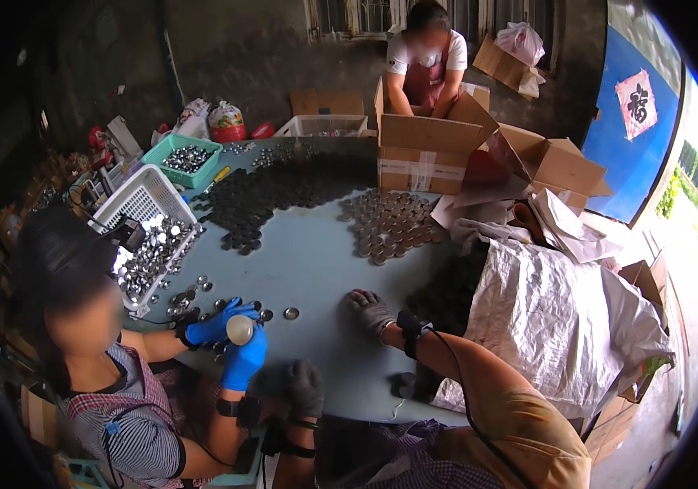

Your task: Sorting and arranging small metal discs and caps on a workstation table.

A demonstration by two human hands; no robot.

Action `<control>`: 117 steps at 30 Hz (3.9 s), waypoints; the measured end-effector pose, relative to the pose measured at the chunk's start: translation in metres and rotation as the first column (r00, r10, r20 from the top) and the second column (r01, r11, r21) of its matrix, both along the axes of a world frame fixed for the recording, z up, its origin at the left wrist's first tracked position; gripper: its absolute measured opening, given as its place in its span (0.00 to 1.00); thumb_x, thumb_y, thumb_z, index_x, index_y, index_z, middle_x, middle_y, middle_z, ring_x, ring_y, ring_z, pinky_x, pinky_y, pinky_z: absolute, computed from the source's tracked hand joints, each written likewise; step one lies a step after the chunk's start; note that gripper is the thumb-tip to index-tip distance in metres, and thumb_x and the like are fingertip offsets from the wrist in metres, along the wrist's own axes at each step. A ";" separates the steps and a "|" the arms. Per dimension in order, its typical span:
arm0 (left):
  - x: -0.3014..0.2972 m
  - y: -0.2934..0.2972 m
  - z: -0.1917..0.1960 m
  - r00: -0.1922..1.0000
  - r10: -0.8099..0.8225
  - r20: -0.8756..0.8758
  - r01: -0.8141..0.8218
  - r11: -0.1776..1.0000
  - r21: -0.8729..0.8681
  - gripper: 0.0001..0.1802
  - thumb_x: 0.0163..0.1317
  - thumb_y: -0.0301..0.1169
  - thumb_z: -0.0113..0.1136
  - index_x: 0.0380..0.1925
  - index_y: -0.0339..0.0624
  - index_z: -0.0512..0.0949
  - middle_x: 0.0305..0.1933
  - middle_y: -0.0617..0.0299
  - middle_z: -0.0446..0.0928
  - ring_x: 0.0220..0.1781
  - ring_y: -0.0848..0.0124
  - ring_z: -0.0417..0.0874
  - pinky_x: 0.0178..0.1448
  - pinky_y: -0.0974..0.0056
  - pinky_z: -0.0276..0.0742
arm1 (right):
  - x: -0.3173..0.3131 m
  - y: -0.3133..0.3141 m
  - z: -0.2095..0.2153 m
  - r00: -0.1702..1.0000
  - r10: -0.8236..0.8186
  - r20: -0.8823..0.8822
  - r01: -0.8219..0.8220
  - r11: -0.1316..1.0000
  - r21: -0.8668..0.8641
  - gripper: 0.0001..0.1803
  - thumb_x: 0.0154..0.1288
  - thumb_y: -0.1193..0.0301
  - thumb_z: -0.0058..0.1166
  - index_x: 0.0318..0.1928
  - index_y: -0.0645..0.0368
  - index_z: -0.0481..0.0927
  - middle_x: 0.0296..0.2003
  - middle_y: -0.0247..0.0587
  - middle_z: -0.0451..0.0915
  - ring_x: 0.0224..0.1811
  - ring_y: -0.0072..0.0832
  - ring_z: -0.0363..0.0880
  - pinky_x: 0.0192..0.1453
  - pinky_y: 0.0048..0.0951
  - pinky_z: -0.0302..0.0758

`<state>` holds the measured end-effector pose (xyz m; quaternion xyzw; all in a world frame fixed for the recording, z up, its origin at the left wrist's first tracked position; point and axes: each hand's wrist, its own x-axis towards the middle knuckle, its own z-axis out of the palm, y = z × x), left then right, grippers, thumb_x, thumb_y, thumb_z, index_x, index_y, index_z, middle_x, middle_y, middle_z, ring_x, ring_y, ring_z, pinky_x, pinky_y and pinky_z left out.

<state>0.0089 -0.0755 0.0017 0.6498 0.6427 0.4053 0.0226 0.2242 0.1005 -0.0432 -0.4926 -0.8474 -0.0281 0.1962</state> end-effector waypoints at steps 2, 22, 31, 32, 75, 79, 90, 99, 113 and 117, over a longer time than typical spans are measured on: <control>0.010 0.005 0.014 0.998 -0.052 -0.020 0.053 0.998 0.028 0.14 0.52 0.27 0.55 0.39 0.34 0.75 0.42 0.49 0.73 0.45 0.54 0.76 0.50 0.57 0.72 | 0.012 0.004 -0.003 1.000 -0.006 -0.026 0.007 0.999 0.033 0.19 0.59 0.62 0.44 0.51 0.52 0.71 0.57 0.44 0.68 0.62 0.44 0.62 0.64 0.44 0.59; 0.015 0.033 0.025 0.988 -0.072 -0.133 0.009 0.904 -0.427 0.17 0.52 0.36 0.58 0.39 0.36 0.72 0.49 0.47 0.68 0.50 0.48 0.70 0.54 0.47 0.66 | 0.041 0.097 0.018 0.867 0.482 -0.128 -0.482 0.746 -0.459 0.21 0.56 0.73 0.46 0.49 0.77 0.67 0.45 0.61 0.71 0.46 0.47 0.73 0.47 0.37 0.73; 0.025 0.036 0.019 0.964 -0.069 -0.255 -0.041 0.915 -0.401 0.20 0.48 0.36 0.57 0.41 0.41 0.68 0.51 0.50 0.65 0.51 0.49 0.67 0.52 0.45 0.66 | 0.039 0.089 -0.013 0.910 0.413 0.021 -0.372 0.839 -0.398 0.20 0.53 0.76 0.46 0.48 0.72 0.70 0.46 0.53 0.74 0.43 0.38 0.75 0.47 0.33 0.72; 0.027 0.037 0.022 0.963 -0.081 -0.257 -0.036 0.907 -0.421 0.22 0.48 0.35 0.57 0.44 0.42 0.66 0.53 0.50 0.64 0.52 0.48 0.67 0.53 0.44 0.66 | 0.043 0.086 -0.016 0.914 0.377 0.153 -0.314 0.892 -0.324 0.17 0.54 0.78 0.43 0.45 0.61 0.76 0.45 0.43 0.76 0.44 0.34 0.74 0.50 0.30 0.71; 0.115 0.320 0.184 0.926 -0.131 0.353 0.165 0.984 -0.071 0.20 0.46 0.22 0.61 0.43 0.37 0.73 0.44 0.53 0.75 0.47 0.56 0.76 0.53 0.58 0.72 | 0.103 0.140 0.127 0.942 0.335 0.022 -0.181 0.560 -0.809 0.13 0.58 0.64 0.47 0.39 0.57 0.77 0.38 0.44 0.79 0.41 0.43 0.78 0.44 0.38 0.74; 0.045 0.376 0.130 0.931 0.138 0.338 -0.121 0.990 -0.072 0.20 0.47 0.24 0.61 0.43 0.38 0.73 0.44 0.52 0.74 0.47 0.57 0.76 0.53 0.58 0.72 | 0.062 0.173 0.110 0.925 -0.170 -0.340 -0.145 0.667 -0.730 0.17 0.57 0.71 0.46 0.48 0.59 0.74 0.31 0.39 0.79 0.31 0.39 0.78 0.38 0.37 0.76; -0.181 0.437 0.025 0.795 0.606 0.021 -0.585 0.776 -0.236 0.30 0.57 0.47 0.57 0.52 0.36 0.69 0.53 0.43 0.70 0.56 0.48 0.70 0.60 0.52 0.66 | -0.028 0.298 0.055 0.663 -0.373 -0.649 -0.289 0.672 -0.682 0.28 0.57 0.74 0.56 0.59 0.59 0.64 0.49 0.47 0.75 0.51 0.33 0.74 0.52 0.31 0.72; -0.241 0.492 -0.008 0.914 0.369 -0.168 -0.388 0.916 -0.101 0.28 0.58 0.43 0.55 0.54 0.38 0.69 0.54 0.46 0.72 0.60 0.51 0.69 0.64 0.52 0.62 | -0.159 0.365 0.041 0.884 0.085 -0.460 -0.283 0.880 -0.382 0.34 0.58 0.66 0.54 0.63 0.63 0.58 0.59 0.51 0.64 0.62 0.42 0.63 0.65 0.36 0.62; -0.246 0.544 0.007 0.991 0.103 -0.086 -0.112 0.987 -0.111 0.27 0.59 0.40 0.54 0.56 0.39 0.68 0.53 0.48 0.71 0.59 0.54 0.68 0.64 0.52 0.58 | -0.248 0.478 0.039 0.753 0.086 -0.653 -0.308 0.922 -0.234 0.24 0.62 0.60 0.49 0.57 0.55 0.68 0.50 0.50 0.74 0.53 0.46 0.72 0.56 0.39 0.69; -0.241 0.544 0.009 0.994 0.078 -0.078 -0.085 0.991 -0.103 0.27 0.59 0.41 0.54 0.56 0.40 0.69 0.53 0.48 0.71 0.58 0.52 0.69 0.64 0.50 0.58 | -0.262 0.492 0.054 0.752 0.156 -0.640 -0.397 0.882 -0.252 0.22 0.63 0.58 0.47 0.55 0.55 0.71 0.50 0.50 0.75 0.53 0.46 0.72 0.56 0.38 0.69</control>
